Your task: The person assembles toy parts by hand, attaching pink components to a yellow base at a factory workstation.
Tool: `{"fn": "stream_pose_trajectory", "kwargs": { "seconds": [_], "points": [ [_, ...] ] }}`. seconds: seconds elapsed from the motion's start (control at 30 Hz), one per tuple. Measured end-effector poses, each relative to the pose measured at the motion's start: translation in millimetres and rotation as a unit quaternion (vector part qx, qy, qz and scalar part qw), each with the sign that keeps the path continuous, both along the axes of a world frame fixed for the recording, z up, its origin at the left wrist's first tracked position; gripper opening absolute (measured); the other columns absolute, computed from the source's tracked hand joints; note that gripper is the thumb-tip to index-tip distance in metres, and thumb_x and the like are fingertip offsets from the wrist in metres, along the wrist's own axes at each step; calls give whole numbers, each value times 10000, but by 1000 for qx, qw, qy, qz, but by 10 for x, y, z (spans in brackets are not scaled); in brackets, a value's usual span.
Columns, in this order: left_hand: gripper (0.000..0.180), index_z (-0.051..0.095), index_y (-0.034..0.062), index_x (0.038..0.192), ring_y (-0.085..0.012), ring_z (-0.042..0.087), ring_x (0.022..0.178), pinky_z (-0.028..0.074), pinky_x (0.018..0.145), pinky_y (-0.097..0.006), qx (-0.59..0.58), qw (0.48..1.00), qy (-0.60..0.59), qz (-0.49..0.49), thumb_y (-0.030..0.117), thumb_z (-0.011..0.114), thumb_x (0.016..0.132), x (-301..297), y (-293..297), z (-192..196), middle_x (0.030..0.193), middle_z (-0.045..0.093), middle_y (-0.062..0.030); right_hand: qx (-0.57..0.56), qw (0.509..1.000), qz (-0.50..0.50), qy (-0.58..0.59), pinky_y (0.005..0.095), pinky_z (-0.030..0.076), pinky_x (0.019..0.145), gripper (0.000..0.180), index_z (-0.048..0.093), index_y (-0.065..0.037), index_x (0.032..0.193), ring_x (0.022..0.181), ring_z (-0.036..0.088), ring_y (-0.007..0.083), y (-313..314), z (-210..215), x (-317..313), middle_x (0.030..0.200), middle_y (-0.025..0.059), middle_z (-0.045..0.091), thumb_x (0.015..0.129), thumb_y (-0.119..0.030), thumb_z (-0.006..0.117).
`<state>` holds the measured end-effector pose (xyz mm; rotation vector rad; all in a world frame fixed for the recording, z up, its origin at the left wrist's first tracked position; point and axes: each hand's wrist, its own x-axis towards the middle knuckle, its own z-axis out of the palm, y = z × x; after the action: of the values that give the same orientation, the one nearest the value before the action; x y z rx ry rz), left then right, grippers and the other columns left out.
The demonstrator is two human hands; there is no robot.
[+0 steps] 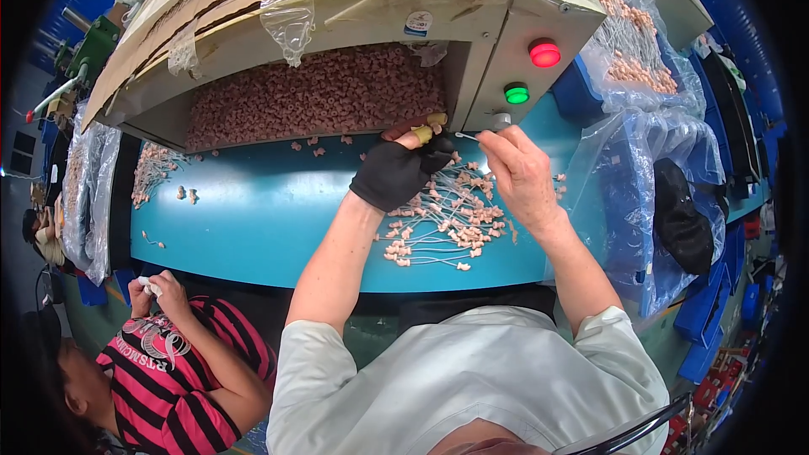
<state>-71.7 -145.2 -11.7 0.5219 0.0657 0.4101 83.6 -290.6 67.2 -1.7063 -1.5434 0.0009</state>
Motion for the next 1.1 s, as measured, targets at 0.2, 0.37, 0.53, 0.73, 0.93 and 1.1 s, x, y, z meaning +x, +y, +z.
{"fn": "stream_pose_trajectory", "kwargs": {
  "seconds": [0.2, 0.37, 0.53, 0.73, 0.93, 1.1],
  "points": [
    [314, 492, -38, 1250, -199, 623, 991, 521, 879, -286, 411, 891, 156, 112, 77, 496, 958, 11, -84, 132, 1098, 598, -120, -18, 999, -18, -45, 352, 450, 573, 227, 650, -56, 987, 662, 568, 250, 25, -5, 16, 751, 87, 534, 775, 23, 630],
    [298, 534, -38, 1214, -183, 629, 984, 524, 857, -276, 114, 982, 140, 63, 68, 546, 936, 26, -92, 239, 1089, 615, -112, -1, 997, -10, -73, 373, 452, 573, 245, 653, -76, 974, 673, 567, 258, 60, 22, 28, 741, 73, 528, 744, 9, 639],
    [284, 560, -47, 1190, -176, 632, 972, 517, 857, -290, 144, 976, 155, 42, 42, 543, 921, 32, -65, 199, 1040, 646, -112, 8, 995, 13, -99, 374, 462, 583, 244, 670, -71, 941, 688, 580, 249, 86, 24, 12, 725, 69, 538, 710, 9, 660],
    [298, 583, -35, 1182, -174, 633, 1009, 498, 905, -284, 205, 962, 165, 68, 41, 509, 904, 47, -105, 270, 1094, 650, -121, -11, 994, 7, -105, 371, 463, 590, 242, 675, -70, 927, 690, 582, 238, 69, 59, 7, 717, 63, 538, 698, 8, 670],
    [352, 549, -22, 1201, -146, 615, 1012, 484, 877, -253, 264, 931, 190, 167, 1, 586, 852, 80, -130, 177, 1142, 617, -98, -4, 993, -10, -118, 363, 457, 581, 228, 668, -74, 914, 683, 578, 234, 49, 41, -2, 713, 58, 532, 702, 10, 665],
    [380, 549, -10, 1212, -121, 601, 978, 483, 843, -250, 333, 891, 221, 215, -7, 602, 836, 113, -237, 254, 1121, 626, -85, -4, 993, -16, -118, 362, 460, 582, 219, 663, -76, 902, 683, 578, 234, 51, 31, -2, 716, 56, 530, 701, 11, 665]
  ]
}}
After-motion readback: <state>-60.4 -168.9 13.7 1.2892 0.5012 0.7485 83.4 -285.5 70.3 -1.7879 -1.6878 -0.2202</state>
